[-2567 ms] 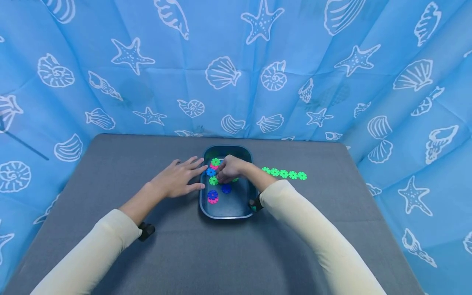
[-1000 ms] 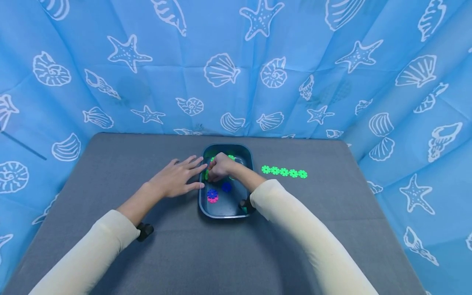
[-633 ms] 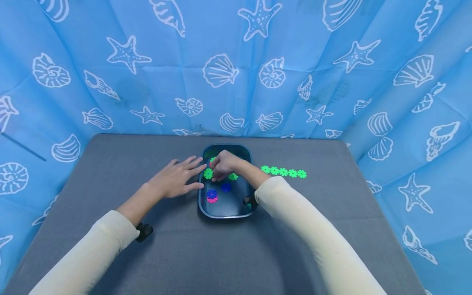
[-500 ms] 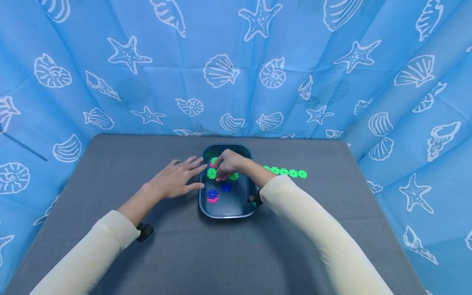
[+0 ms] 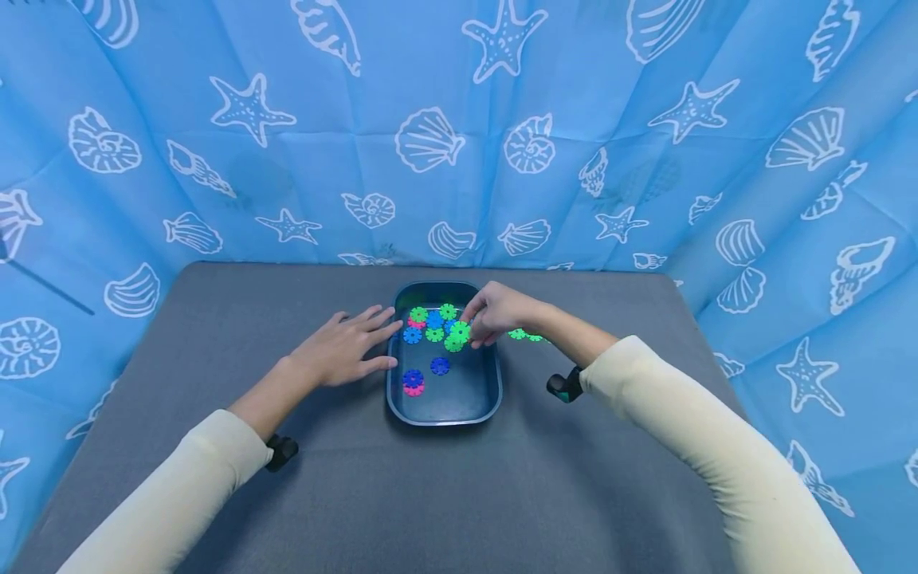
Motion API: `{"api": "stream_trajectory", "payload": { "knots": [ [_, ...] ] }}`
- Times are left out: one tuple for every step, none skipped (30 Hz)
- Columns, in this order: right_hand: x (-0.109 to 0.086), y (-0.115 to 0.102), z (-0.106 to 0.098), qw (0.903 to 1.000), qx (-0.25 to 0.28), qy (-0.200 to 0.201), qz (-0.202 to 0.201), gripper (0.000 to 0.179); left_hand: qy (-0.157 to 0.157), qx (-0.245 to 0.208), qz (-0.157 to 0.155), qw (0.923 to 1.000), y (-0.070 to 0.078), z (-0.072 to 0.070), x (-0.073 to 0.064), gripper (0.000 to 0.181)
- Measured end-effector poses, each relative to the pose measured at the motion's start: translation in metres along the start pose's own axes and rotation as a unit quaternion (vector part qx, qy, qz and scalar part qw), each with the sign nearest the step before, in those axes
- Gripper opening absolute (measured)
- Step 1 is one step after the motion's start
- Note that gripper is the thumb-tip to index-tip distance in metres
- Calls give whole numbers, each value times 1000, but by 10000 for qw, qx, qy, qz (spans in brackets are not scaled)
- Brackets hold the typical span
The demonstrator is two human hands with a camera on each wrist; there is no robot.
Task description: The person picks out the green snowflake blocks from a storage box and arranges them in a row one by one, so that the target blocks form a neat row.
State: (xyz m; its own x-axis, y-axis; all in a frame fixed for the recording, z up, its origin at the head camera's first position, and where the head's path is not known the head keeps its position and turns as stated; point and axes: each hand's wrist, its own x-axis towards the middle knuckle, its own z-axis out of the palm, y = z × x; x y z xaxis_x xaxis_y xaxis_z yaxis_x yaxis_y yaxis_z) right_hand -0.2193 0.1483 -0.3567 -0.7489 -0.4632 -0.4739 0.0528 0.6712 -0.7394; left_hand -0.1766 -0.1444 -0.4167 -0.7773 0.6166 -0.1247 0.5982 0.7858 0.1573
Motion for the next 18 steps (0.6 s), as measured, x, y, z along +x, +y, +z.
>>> {"api": "stream_trajectory", "payload": {
  "knots": [
    [-5, 3, -5, 10000, -12, 20, -12, 28, 8, 8, 1, 10000, 0, 0, 0, 72],
    [-9, 6, -10, 10000, -7, 59, -9, 28, 9, 20, -1, 10000, 1, 0, 0, 72],
    [-14, 10, -14, 10000, -6, 94, -13, 28, 7, 28, -3, 10000, 1, 0, 0, 73],
    [-18, 13, -19, 9999, 0, 126, -17, 28, 7, 29, -6, 10000, 1, 0, 0, 72],
    [-22, 17, -24, 9999, 21, 152, -33, 28, 11, 26, -4, 10000, 1, 0, 0, 73],
    [-26, 21, -28, 9998, 39, 182, -42, 28, 20, 24, 0, 10000, 1, 0, -1, 73],
    [-30, 25, -32, 9998, 23, 214, -56, 27, 33, 39, 10, 10000, 0, 0, -1, 72],
    [-33, 30, -37, 9997, 31, 255, -49, 27, 37, 35, 11, 10000, 0, 0, -1, 72],
    [-37, 35, -42, 9996, 20, 288, -62, 28, 46, 28, 13, 10000, 0, 1, -1, 72],
    [-41, 40, -47, 9994, 1, 332, -59, 28, 58, 23, 16, 10000, 0, 1, -1, 72],
    [-45, 45, -51, 9992, -8, 389, -43, 29, 72, 28, 21, 10000, 0, 1, -1, 72],
    [-49, 50, -56, 9989, -15, 460, -5, 29, 78, 38, 26, 10000, 0, 1, -1, 72],
    [-52, 56, -61, 9986, -23, 524, 51, 30, 75, 40, 25, 10000, 0, 2, -1, 73],
    [-56, 61, -65, 9982, -14, 589, 116, 30, 67, 31, 22, 10000, 0, 1, 0, 73],
    [-60, 67, -69, 9977, -4, 658, 180, 31, 69, 38, 23, 10000, 0, 2, 0, 73],
    [-64, 73, -73, 9971, 2, 722, 256, 31, 69, 48, 25, 10000, 0, 2, 0, 73],
    [-67, 79, -76, 9964, 16, 789, 324, 31, 70, 62, 25, 10000, 0, 1, 0, 73],
    [-70, 85, -79, 9956, -3, 853, 383, 31, 74, 70, 28, 9999, 0, 1, 0, 73]
  ]
}}
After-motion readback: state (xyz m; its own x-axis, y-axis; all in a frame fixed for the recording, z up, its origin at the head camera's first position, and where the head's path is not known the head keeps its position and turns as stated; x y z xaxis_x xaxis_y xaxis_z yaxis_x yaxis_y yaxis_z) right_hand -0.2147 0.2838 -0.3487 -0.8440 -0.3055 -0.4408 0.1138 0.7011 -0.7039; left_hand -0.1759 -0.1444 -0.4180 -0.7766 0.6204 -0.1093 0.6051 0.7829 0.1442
